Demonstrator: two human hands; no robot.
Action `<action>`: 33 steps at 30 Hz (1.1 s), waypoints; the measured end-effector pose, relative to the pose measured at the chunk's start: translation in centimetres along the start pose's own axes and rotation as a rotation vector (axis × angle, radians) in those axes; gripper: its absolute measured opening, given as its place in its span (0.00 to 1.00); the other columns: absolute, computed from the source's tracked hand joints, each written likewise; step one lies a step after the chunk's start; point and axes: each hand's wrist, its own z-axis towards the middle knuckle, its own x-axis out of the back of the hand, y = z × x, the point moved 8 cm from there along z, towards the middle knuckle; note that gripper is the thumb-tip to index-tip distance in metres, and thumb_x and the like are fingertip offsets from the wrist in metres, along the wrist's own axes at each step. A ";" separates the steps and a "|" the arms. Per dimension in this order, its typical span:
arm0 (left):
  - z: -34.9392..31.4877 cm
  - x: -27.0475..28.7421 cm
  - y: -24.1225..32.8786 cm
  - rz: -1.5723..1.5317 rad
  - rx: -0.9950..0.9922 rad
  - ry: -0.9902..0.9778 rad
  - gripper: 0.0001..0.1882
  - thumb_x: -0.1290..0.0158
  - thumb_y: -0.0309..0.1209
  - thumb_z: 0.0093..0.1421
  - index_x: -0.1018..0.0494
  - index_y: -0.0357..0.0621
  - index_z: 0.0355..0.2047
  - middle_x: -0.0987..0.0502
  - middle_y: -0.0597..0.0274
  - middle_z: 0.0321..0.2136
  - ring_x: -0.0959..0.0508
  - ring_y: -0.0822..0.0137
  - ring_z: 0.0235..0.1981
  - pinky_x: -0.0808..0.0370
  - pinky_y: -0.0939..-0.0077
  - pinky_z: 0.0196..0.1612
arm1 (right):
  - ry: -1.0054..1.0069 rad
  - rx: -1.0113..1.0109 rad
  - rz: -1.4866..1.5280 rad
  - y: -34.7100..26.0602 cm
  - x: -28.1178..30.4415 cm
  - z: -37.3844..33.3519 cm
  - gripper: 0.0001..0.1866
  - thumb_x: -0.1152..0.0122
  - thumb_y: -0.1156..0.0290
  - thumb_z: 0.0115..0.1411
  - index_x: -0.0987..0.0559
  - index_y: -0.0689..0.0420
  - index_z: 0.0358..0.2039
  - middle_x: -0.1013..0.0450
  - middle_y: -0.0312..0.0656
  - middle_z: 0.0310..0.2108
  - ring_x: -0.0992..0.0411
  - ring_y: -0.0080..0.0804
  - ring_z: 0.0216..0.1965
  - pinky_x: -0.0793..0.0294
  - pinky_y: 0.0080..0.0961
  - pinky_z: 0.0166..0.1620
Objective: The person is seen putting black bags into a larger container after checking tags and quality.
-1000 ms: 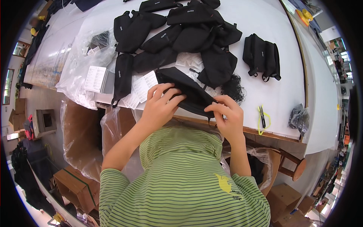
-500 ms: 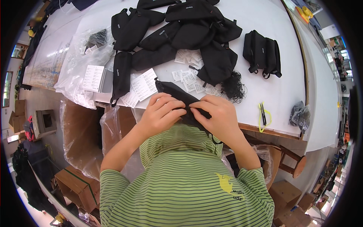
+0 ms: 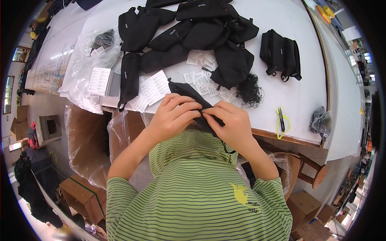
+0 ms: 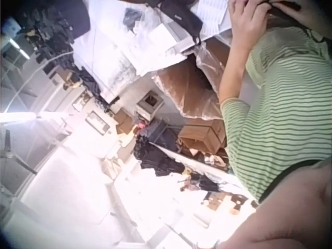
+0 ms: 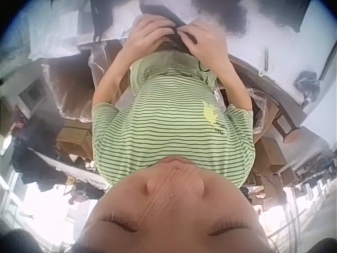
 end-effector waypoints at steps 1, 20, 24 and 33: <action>0.0 -0.1 0.1 0.020 -0.023 -0.005 0.18 0.39 0.24 0.33 0.26 0.44 0.29 0.23 0.67 0.35 0.24 0.64 0.38 0.32 0.69 0.41 | 0.000 -0.001 0.001 0.1 0.0 0.0 0.04 0.35 0.75 0.49 0.20 0.57 0.28 0.28 0.37 0.23 0.29 0.32 0.22 0.32 0.24 0.25; -0.8 -1.8 0.2 0.031 0.097 -0.076 0.20 0.40 0.22 0.33 0.27 0.44 0.32 0.25 0.67 0.31 0.27 0.62 0.35 0.34 0.67 0.38 | -0.179 -0.211 0.348 2.1 -1.1 -0.8 0.05 0.38 0.74 0.53 0.23 0.61 0.29 0.26 0.43 0.25 0.27 0.38 0.24 0.29 0.27 0.28; -1.0 -2.2 0.2 0.030 0.112 -0.078 0.20 0.39 0.23 0.33 0.27 0.43 0.32 0.26 0.65 0.30 0.27 0.61 0.35 0.34 0.66 0.39 | -0.198 -0.278 0.414 2.9 -1.7 -1.2 0.05 0.39 0.74 0.54 0.23 0.62 0.29 0.26 0.44 0.26 0.28 0.40 0.24 0.29 0.27 0.29; -2.2 -1.3 0.6 -0.052 0.267 -0.331 0.15 0.40 0.23 0.41 0.29 0.41 0.31 0.25 0.59 0.29 0.24 0.58 0.30 0.29 0.67 0.34 | -0.313 -0.413 1.021 6.1 -0.7 -3.9 0.30 0.41 0.56 0.59 0.35 0.55 0.59 0.28 0.44 0.44 0.30 0.28 0.47 0.31 0.24 0.50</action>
